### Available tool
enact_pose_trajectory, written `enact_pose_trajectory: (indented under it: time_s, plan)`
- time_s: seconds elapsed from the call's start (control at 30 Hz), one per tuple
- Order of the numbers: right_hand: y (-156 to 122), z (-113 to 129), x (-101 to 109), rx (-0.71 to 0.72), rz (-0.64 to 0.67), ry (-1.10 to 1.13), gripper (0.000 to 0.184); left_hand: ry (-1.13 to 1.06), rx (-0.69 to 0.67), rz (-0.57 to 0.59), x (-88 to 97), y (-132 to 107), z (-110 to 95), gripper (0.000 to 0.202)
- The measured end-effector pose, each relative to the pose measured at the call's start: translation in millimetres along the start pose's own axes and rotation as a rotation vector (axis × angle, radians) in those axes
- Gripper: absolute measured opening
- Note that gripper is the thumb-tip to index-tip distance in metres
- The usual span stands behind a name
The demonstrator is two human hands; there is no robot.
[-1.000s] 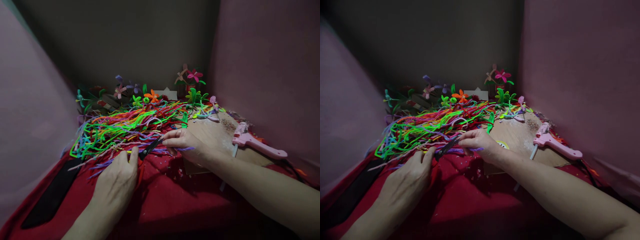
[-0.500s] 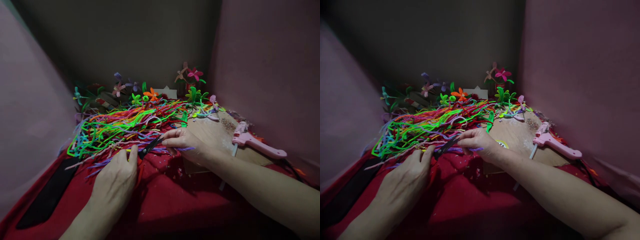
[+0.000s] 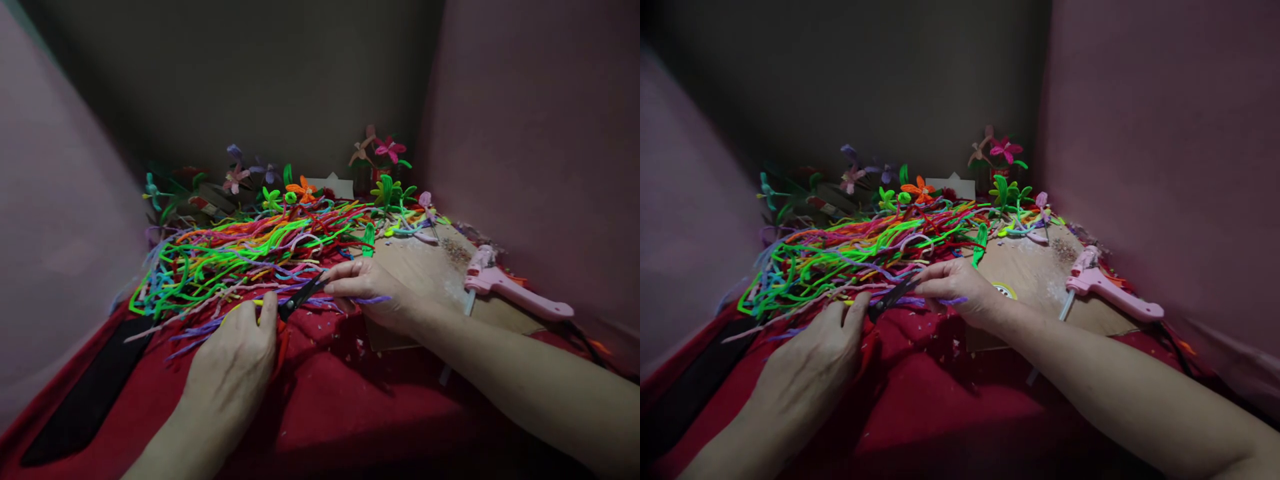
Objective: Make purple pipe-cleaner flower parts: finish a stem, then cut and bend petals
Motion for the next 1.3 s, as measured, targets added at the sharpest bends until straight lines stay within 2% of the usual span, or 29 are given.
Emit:
enact_pose_trajectory:
  time_s: [0.2, 0.33, 0.5, 0.63, 0.73, 0.77, 0.8, 0.87, 0.93, 1.0, 1.07, 1.13, 1.3]
  plan:
    - [-0.4, 1.2, -1.1, 0.007, 0.01, -0.014, 0.008, -0.038, -0.012, -0.007, 0.3, 0.9, -2.9, 0.05]
    - [3.3, 0.1, 6.2, 0.022, -0.049, -0.003, 0.012, -0.122, -0.033, 0.011, -6.5, -4.7, 2.1, 0.049]
    - [7.2, -1.0, 13.9, 0.028, -0.106, 0.087, 0.011, -0.425, -0.197, 0.131, -26.4, -16.8, 5.9, 0.051]
    - [4.3, 1.2, 9.1, 0.008, -0.082, 0.101, 0.012, -0.621, -0.19, 0.293, -36.9, -11.8, 11.3, 0.039]
    - [1.4, 2.6, 4.3, 0.006, -0.056, 0.111, 0.012, -0.889, -0.196, 0.35, -31.5, 2.7, 9.3, 0.028]
    - [0.7, 2.6, 2.8, 0.009, -0.045, 0.114, 0.012, -1.02, -0.156, 0.349, -28.9, 9.5, 10.2, 0.027]
    - [0.2, 2.0, 1.4, 0.008, -0.032, 0.115, 0.012, -1.18, -0.058, 0.345, -28.6, 16.9, 13.5, 0.028]
    - [-0.5, -0.1, -1.8, 0.003, 0.006, 0.095, 0.012, -1.608, 0.229, 0.33, -34.4, 28.3, 18.6, 0.036]
    - [-0.8, -2.1, -4.8, -0.003, 0.047, 0.059, 0.012, -2.058, 0.467, 0.247, -39.4, 36.4, 15.7, 0.036]
    - [-1.2, -2.7, -8.0, -0.008, 0.089, 0.035, 0.013, -2.317, 0.602, 0.158, -42.1, 42.4, 8.9, 0.026]
    - [-1.8, -1.6, -11.0, -0.013, 0.124, 0.026, 0.013, -2.363, 0.632, 0.111, -41.6, 46.2, 2.6, 0.017]
    - [-2.1, -0.5, -12.1, -0.027, 0.131, 0.003, 0.015, -2.3, 0.602, 0.098, -38.9, 47.9, -2.1, 0.016]
    - [-1.3, -8.1, -8.0, -0.098, 0.07, -0.074, 0.015, -2.208, 0.537, 0.02, -33.1, 49.4, -0.6, 0.017]
Point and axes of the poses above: each hand's wrist, its own y-axis towards the middle knuckle, its own x-axis out of the back of the hand, z = x × y, the point moved 8 cm from there along y, towards the middle knuckle, and after that the axes turned 4 degrees about -y, right-handed, at the moved point
